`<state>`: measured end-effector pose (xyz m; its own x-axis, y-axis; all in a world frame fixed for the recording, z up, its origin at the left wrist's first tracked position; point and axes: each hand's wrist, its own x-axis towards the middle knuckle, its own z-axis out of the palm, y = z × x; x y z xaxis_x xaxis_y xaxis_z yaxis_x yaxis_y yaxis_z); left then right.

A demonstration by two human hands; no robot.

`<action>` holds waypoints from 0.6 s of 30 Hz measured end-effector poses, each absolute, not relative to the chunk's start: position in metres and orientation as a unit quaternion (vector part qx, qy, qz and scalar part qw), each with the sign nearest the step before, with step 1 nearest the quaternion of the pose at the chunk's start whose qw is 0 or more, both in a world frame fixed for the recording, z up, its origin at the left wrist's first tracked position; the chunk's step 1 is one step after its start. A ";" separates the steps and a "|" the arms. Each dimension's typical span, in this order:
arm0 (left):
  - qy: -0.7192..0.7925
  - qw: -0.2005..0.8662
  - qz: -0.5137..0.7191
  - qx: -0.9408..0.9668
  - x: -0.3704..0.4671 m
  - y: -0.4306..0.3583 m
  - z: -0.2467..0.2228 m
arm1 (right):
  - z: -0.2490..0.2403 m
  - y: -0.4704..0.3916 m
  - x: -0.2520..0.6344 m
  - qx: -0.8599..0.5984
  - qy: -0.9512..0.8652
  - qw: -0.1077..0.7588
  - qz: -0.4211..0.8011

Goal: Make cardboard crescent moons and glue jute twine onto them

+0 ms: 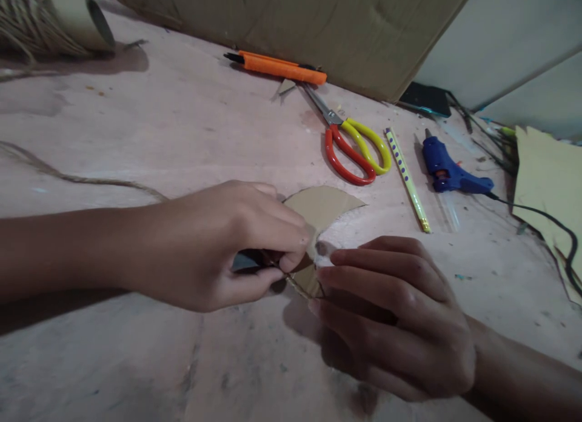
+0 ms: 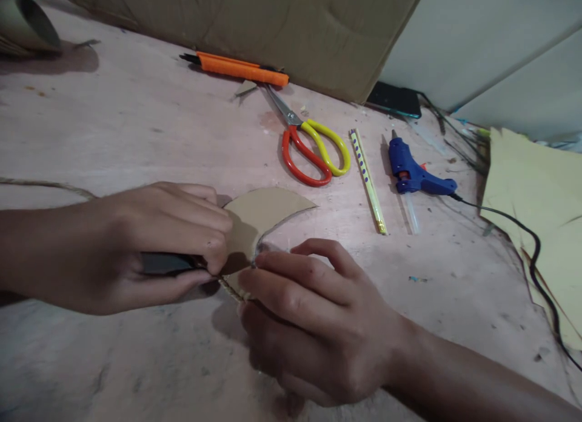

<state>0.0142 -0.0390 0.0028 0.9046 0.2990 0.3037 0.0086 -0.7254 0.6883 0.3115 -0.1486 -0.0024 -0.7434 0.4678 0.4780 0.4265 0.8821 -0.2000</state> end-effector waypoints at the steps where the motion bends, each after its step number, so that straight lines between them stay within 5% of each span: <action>1: 0.085 0.359 0.202 0.907 0.014 -0.039 0.003 | -0.001 -0.148 0.312 -0.244 -0.933 0.264 0.035; 18: 0.065 0.247 0.192 0.948 0.004 -0.027 -0.011 | -0.001 -0.136 0.311 -0.314 -0.912 0.246 0.099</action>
<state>0.0038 -0.0271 -0.0112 0.9178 0.2182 0.3317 0.0286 -0.8696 0.4930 0.3113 -0.1364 -0.0015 -0.6812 0.6217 0.3865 0.5245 0.7828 -0.3348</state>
